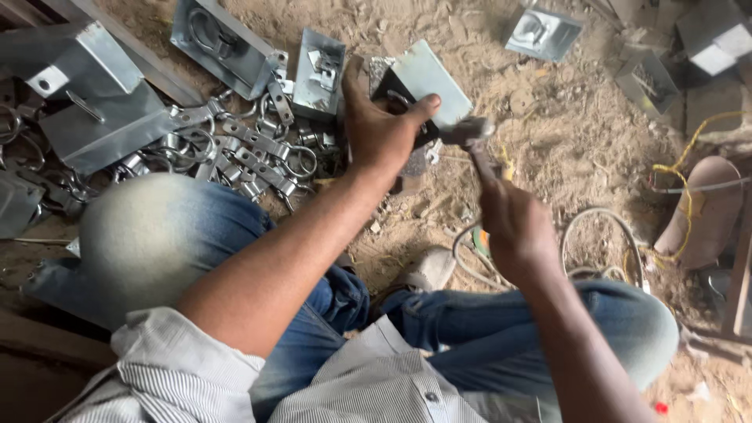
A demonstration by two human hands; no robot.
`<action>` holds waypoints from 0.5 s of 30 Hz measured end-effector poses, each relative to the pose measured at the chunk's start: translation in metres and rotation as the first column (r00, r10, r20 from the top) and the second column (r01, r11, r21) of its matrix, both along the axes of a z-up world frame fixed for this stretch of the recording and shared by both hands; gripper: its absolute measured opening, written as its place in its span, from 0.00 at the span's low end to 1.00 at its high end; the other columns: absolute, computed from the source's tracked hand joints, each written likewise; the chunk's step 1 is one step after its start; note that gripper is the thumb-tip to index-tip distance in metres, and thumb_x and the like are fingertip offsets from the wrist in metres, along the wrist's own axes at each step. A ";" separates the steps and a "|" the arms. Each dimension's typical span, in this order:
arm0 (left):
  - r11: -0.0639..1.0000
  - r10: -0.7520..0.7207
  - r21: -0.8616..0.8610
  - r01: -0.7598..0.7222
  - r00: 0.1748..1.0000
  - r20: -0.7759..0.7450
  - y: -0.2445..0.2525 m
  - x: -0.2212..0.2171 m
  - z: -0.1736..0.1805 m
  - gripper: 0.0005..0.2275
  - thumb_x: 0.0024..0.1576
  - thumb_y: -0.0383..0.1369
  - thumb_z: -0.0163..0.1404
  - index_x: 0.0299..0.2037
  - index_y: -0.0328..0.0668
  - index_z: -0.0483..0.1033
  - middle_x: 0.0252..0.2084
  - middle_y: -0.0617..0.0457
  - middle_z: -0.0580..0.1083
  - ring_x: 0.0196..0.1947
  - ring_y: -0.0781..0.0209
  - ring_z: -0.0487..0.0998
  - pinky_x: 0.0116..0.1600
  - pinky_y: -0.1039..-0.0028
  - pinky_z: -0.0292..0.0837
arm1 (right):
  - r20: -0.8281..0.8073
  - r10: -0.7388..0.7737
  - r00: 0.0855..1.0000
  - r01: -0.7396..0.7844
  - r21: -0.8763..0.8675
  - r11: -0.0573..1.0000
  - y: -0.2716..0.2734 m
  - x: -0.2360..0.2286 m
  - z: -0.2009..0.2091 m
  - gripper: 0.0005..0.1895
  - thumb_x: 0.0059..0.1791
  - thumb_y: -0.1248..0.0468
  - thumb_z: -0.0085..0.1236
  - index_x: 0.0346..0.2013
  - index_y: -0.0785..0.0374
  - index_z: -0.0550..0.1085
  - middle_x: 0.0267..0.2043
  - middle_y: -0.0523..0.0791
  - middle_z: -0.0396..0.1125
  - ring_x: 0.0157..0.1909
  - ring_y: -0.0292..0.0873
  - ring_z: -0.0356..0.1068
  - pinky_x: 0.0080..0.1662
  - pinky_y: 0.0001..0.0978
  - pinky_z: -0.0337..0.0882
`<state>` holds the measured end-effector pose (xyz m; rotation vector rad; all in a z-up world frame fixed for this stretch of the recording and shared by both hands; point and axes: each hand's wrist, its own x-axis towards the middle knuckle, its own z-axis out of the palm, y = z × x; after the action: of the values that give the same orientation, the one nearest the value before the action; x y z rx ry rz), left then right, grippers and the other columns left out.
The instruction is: The person welds a metal bracket onto a small metal box with a welding electrode while sitting on the ground. They then use a hammer to tap the metal and a metal rod to pry or position parts, handling various metal components in the workshop.
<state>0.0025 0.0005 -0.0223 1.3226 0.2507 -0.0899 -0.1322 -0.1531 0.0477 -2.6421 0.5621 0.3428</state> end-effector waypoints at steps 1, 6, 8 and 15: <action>1.000 0.008 0.010 -0.008 1.000 0.001 0.000 0.003 -0.002 0.51 0.40 0.36 0.67 0.74 0.41 0.44 0.68 0.33 0.63 0.52 0.42 0.82 0.59 0.60 0.79 | 0.001 0.008 1.000 -0.008 0.010 1.000 -0.002 0.001 0.003 0.34 0.62 0.43 0.25 0.27 0.62 0.68 0.19 0.44 0.60 0.18 0.41 0.57 0.19 0.37 0.57; 0.994 0.020 0.105 -0.026 0.998 0.054 -0.004 0.005 -0.010 0.53 0.42 0.37 0.71 0.74 0.39 0.42 0.71 0.30 0.54 0.65 0.42 0.68 0.67 0.58 0.69 | 0.442 -0.204 0.874 -0.191 0.698 0.690 -0.018 -0.025 0.019 0.26 0.62 0.46 0.30 0.28 0.59 0.62 0.18 0.40 0.50 0.17 0.36 0.46 0.20 0.33 0.48; 0.999 -0.015 0.045 0.015 1.000 -0.008 -0.003 0.008 -0.005 0.53 0.41 0.37 0.69 0.73 0.40 0.43 0.70 0.32 0.56 0.63 0.42 0.71 0.65 0.59 0.72 | 0.467 0.011 0.884 -0.239 0.432 0.870 -0.011 -0.013 0.001 0.27 0.62 0.47 0.28 0.26 0.58 0.63 0.18 0.39 0.53 0.16 0.35 0.49 0.18 0.34 0.51; 0.990 -0.041 0.133 0.045 0.999 -0.031 -0.003 0.012 -0.002 0.51 0.45 0.36 0.71 0.73 0.38 0.44 0.73 0.32 0.52 0.69 0.39 0.59 0.71 0.53 0.55 | 0.467 0.182 0.865 -0.233 0.054 0.971 -0.003 -0.018 0.005 0.27 0.62 0.49 0.29 0.25 0.57 0.66 0.15 0.41 0.57 0.15 0.37 0.55 0.21 0.39 0.53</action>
<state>0.0140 -0.0027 -0.0245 1.4609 0.2555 -0.1299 -0.1506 -0.1561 0.0524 -2.5520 0.0987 -0.1926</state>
